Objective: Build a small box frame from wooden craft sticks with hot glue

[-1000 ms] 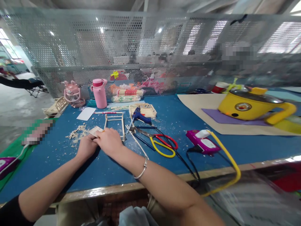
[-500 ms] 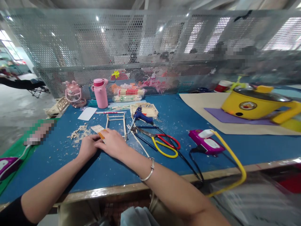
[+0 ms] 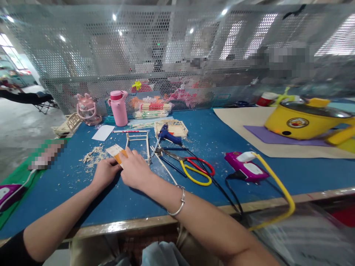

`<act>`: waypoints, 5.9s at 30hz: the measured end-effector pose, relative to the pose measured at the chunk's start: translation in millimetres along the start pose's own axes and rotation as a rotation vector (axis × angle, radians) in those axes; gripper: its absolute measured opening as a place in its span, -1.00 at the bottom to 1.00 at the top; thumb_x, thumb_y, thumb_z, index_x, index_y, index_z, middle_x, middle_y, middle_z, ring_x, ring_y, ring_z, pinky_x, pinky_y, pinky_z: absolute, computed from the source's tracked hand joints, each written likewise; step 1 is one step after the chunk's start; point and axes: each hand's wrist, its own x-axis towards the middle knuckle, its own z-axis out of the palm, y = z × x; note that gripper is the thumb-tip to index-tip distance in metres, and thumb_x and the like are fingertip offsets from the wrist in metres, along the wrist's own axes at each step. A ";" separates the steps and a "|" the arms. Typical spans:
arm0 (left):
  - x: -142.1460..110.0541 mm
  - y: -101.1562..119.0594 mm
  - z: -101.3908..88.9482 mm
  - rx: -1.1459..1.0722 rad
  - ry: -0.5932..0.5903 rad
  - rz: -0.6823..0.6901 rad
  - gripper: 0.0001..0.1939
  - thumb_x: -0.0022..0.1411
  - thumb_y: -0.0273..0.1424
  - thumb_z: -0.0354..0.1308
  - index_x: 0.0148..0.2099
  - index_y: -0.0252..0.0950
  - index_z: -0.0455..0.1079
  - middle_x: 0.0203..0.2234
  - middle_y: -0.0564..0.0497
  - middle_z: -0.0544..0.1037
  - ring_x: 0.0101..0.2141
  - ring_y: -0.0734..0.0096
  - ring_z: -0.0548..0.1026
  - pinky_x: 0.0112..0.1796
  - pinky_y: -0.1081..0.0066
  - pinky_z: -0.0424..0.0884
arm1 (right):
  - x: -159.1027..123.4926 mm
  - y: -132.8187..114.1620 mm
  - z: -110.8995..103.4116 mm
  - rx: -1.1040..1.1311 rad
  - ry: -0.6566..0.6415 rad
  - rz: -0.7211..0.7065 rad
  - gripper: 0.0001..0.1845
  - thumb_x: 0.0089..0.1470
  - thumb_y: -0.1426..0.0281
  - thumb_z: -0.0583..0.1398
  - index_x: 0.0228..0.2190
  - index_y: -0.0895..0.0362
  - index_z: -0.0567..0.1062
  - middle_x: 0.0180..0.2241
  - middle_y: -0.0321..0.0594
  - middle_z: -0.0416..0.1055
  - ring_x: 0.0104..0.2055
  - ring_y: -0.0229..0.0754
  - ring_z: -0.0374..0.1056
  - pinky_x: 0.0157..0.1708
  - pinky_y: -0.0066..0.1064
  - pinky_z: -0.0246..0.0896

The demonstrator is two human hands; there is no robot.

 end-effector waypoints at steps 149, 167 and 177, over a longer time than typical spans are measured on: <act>-14.8 32.3 -2.2 -0.834 0.085 0.290 -0.52 0.19 0.03 -0.05 -0.17 -0.29 0.36 -0.47 0.01 0.44 -0.46 0.44 0.39 -0.40 0.43 0.33 | -4.4 30.5 -32.5 0.440 0.275 -0.403 -0.83 -0.19 0.46 0.14 -0.46 0.08 0.23 -0.26 -0.13 0.37 -0.16 -0.12 0.30 -0.24 -0.32 0.21; -6.2 27.2 17.7 0.390 -0.024 0.016 -0.82 0.18 -0.31 0.08 -0.32 -0.11 0.53 -0.34 -0.01 0.53 -0.18 0.20 0.36 -0.19 0.22 0.17 | -8.9 40.9 -8.1 0.119 0.024 0.063 -0.54 -0.05 0.04 0.22 -0.11 -0.06 0.49 -0.38 -0.28 0.27 -0.38 -0.26 0.23 -0.41 -0.48 0.01; -4.3 22.6 17.9 0.397 -0.053 0.026 -0.80 0.18 -0.38 0.04 -0.35 -0.20 0.50 -0.32 -0.05 0.55 -0.18 0.16 0.37 -0.22 0.22 0.18 | -4.5 40.2 -4.5 0.062 0.031 -0.037 -0.58 0.04 0.05 0.15 -0.11 -0.05 0.50 -0.43 -0.29 0.18 -0.42 -0.28 0.16 -0.44 -0.48 -0.07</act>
